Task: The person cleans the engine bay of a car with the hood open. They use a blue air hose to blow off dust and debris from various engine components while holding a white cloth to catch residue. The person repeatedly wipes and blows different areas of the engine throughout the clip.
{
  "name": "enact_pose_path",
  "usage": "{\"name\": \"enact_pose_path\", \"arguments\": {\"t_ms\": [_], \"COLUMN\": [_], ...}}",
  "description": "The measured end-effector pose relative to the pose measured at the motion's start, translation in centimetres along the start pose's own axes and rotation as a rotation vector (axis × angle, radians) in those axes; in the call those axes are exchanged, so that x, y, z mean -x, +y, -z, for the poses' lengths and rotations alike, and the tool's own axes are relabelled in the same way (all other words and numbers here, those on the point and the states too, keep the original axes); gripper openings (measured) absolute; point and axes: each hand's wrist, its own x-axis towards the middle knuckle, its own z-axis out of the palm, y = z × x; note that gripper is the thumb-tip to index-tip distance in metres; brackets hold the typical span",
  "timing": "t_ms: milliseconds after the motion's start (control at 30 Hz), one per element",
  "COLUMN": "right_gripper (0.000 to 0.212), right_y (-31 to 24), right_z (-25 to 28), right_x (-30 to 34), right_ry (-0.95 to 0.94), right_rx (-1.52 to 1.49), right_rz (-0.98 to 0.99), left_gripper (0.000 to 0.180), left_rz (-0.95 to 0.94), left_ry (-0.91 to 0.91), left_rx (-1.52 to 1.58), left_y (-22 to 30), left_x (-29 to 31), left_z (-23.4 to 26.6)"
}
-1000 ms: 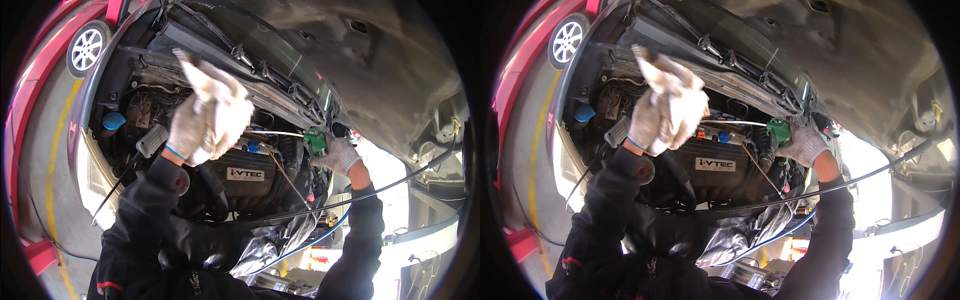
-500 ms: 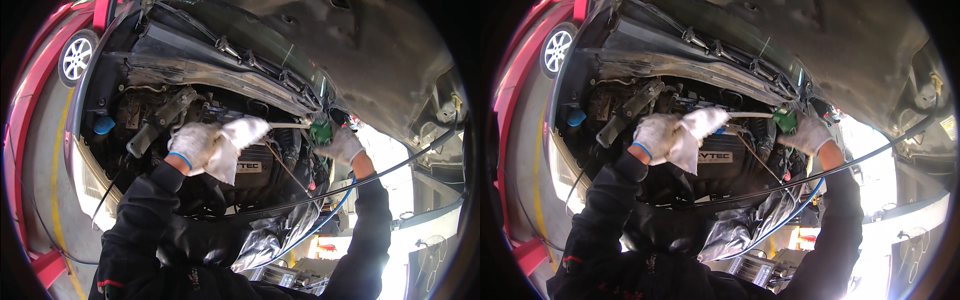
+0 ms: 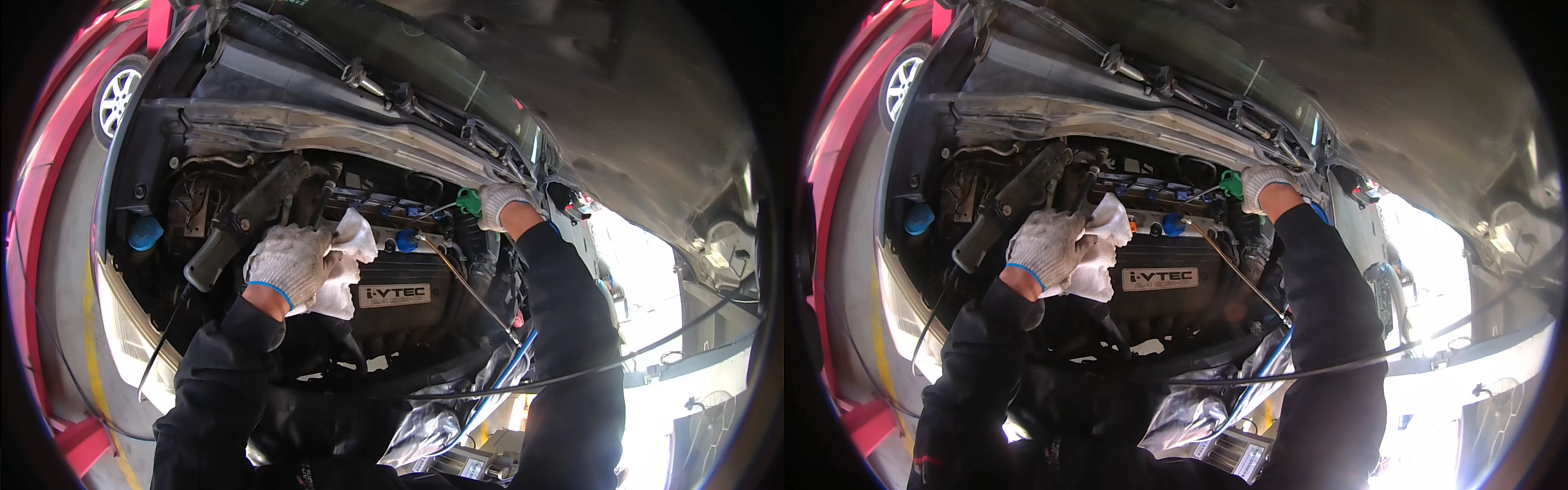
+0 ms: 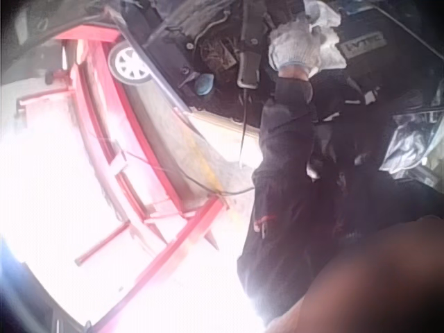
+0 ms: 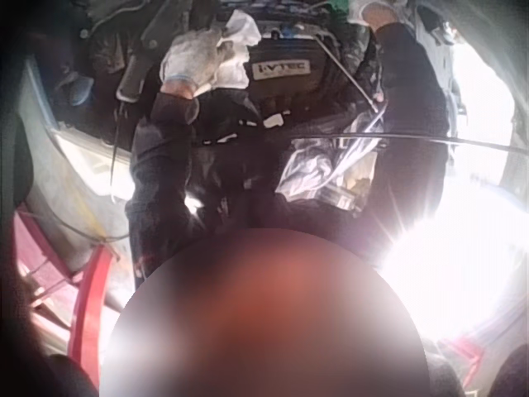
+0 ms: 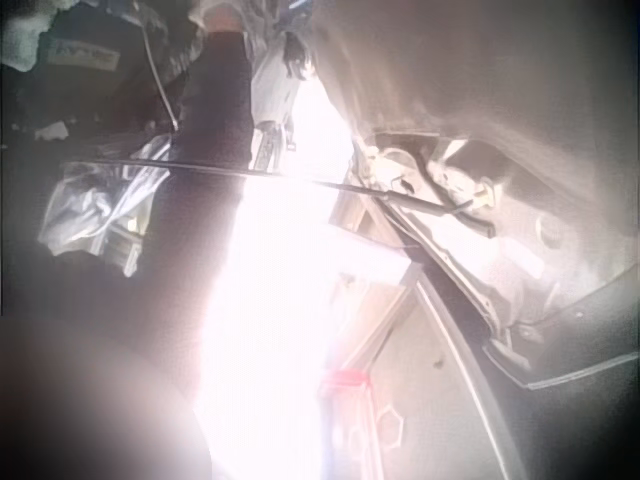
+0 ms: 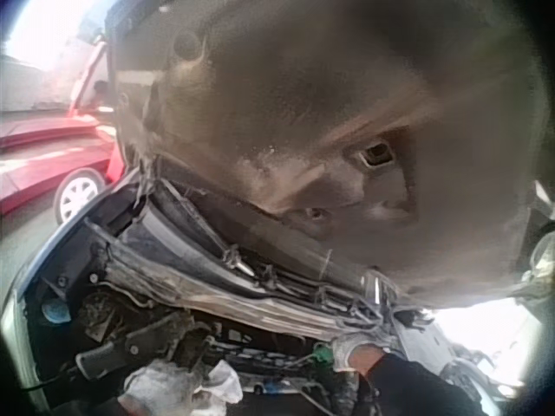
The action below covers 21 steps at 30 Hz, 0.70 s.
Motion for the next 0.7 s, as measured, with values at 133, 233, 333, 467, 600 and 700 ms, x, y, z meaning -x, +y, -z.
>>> {"name": "enact_pose_path", "arguments": {"t_ms": [133, 233, 333, 467, 600, 700], "right_gripper": [0.069, 0.064, 0.060, 0.061, 0.072, 0.072], "right_y": [-0.3, 0.0, 0.1, -1.1, -4.6, -7.6], "right_z": [1.8, 2.8, 2.7, 1.0, -1.2, -2.9], "right_x": [-2.1, -2.1, -1.9, -3.3, -7.1, -10.0], "right_ry": [-0.013, 0.005, 0.029, 0.091, 0.082, 0.117], "right_rx": [0.025, 0.026, 0.012, 0.045, 0.104, 0.152], "right_rz": [0.032, 0.055, 0.053, 0.122, 0.215, 0.354], "left_gripper": [0.033, 0.034, 0.033, 0.032, 0.031, 0.027], "left_rz": [0.018, 0.037, 0.031, -0.078, -0.126, -0.121], "left_ry": [0.011, -0.002, -0.056, -0.206, -0.284, -0.256], "left_rx": [-0.013, -0.020, -0.060, -0.112, -0.141, -0.143], "left_y": [-0.3, -0.4, -0.3, -0.1, 0.0, 0.0], "left_x": [0.1, 0.1, 0.2, 0.4, 0.7, 0.9], "left_z": [-0.6, -0.8, -0.6, -0.2, 0.0, 0.0]}}
